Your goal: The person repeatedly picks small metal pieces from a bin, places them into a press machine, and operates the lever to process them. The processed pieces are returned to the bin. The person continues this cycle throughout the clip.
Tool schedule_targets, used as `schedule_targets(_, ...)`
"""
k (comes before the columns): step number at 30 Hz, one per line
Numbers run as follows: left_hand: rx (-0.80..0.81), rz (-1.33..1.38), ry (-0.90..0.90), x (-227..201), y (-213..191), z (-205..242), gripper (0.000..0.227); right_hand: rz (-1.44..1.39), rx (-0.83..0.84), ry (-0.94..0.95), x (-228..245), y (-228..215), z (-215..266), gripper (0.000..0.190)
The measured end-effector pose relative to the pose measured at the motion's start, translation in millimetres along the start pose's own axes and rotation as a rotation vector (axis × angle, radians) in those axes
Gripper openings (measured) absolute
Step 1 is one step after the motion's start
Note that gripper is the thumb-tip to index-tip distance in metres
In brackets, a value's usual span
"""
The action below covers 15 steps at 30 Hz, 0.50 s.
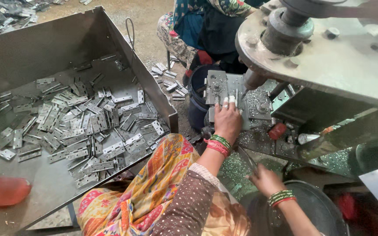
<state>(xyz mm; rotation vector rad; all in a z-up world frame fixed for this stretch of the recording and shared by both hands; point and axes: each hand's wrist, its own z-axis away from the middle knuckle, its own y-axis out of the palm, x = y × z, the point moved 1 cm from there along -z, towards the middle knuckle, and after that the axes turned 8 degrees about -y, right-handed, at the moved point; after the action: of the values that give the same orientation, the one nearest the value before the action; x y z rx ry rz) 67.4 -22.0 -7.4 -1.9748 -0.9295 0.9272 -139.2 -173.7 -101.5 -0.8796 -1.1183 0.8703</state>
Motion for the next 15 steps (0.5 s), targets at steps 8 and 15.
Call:
schedule_targets(8,0.022,0.014,-0.002,2,-8,-7,0.029,-0.024,0.087,0.168,-14,67,13,0.045)
schedule_targets(15,-0.048,0.045,0.019,8,-8,-1,0.030,-0.061,0.076,0.141,-27,52,1,0.053)
